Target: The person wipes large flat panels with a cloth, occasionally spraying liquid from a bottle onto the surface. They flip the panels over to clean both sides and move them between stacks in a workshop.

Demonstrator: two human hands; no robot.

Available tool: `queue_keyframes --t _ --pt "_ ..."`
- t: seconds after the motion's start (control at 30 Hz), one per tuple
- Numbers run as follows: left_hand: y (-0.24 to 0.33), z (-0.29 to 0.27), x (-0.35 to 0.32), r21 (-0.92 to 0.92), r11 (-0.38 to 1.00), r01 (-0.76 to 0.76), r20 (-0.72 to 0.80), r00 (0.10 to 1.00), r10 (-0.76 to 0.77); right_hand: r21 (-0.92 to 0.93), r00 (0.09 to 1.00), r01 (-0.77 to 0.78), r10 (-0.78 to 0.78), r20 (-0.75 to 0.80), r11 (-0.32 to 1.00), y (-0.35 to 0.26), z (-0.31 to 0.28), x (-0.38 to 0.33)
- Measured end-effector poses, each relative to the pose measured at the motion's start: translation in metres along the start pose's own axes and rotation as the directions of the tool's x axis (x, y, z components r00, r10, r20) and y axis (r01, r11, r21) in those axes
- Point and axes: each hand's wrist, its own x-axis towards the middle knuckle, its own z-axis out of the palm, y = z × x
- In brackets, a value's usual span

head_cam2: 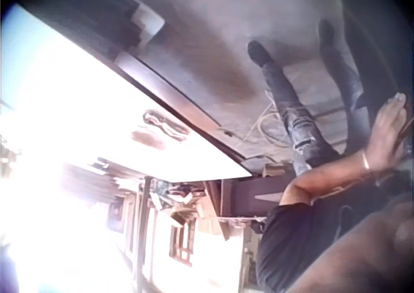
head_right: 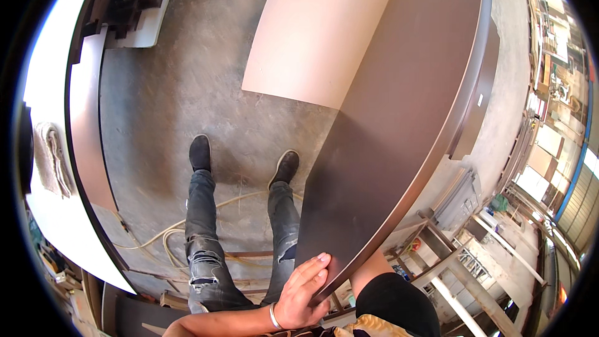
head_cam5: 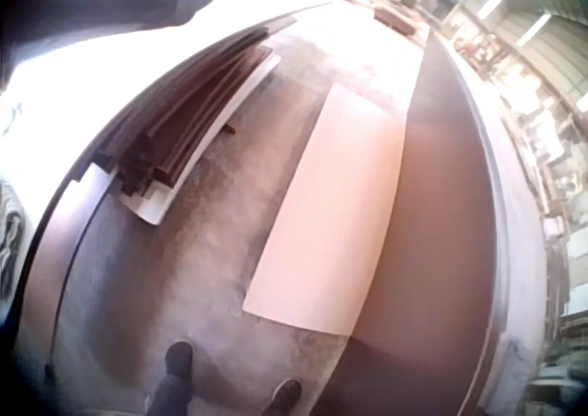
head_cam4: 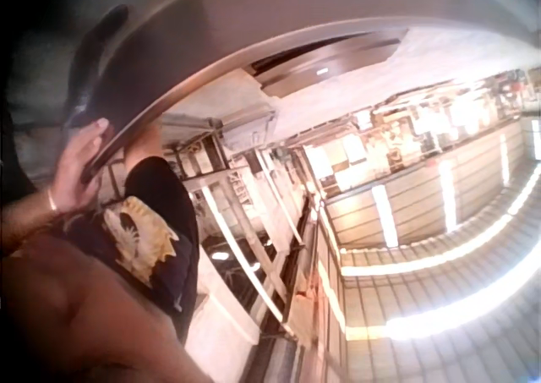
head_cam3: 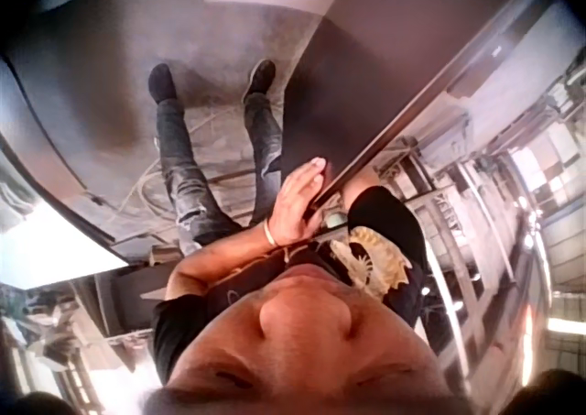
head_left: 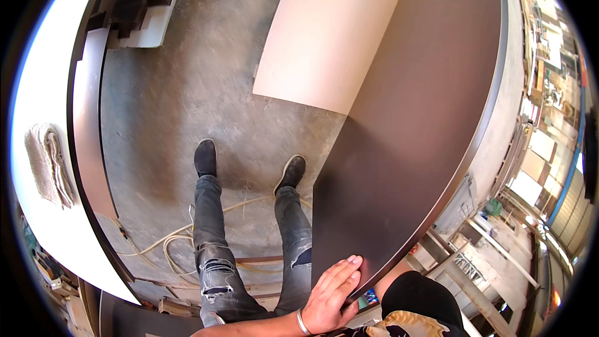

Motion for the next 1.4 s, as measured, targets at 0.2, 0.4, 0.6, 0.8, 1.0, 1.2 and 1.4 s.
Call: queue_keyframes --t 0.2,0.4,0.6,0.8,1.0,1.2,1.4 --pt "0.000 0.005 -0.004 0.021 1.000 -0.010 -0.087 0.996 0.012 -0.047 1.000 -0.006 0.005 -0.024 0.999 0.003 -0.005 -0.001" --pt "0.005 -0.005 0.000 0.097 0.995 0.013 -0.062 0.998 -0.007 -0.083 0.999 -0.021 0.018 -0.041 0.996 0.000 -0.004 0.006" --pt "0.008 -0.017 0.003 0.113 0.993 0.032 -0.071 0.997 -0.024 -0.129 0.998 -0.042 0.036 -0.050 0.991 0.005 0.004 0.024" --pt "0.033 -0.064 0.015 0.272 0.928 0.256 -0.025 0.966 -0.259 -0.120 0.997 -0.064 0.058 -0.053 0.991 0.013 0.024 0.063" --pt "-0.011 -0.127 0.026 0.219 0.767 0.604 -0.591 0.707 -0.388 -0.212 0.993 -0.121 0.115 -0.039 0.970 0.023 0.073 0.063" --pt "-0.131 -0.218 0.072 0.470 0.654 0.593 -0.705 0.698 -0.126 -0.573 0.967 0.071 -0.197 -0.160 0.816 0.023 0.045 0.107" --pt "-0.243 -0.279 0.093 0.499 0.557 0.664 -0.693 0.692 -0.204 -0.567 0.945 0.170 -0.297 -0.139 0.806 0.009 0.011 0.124"
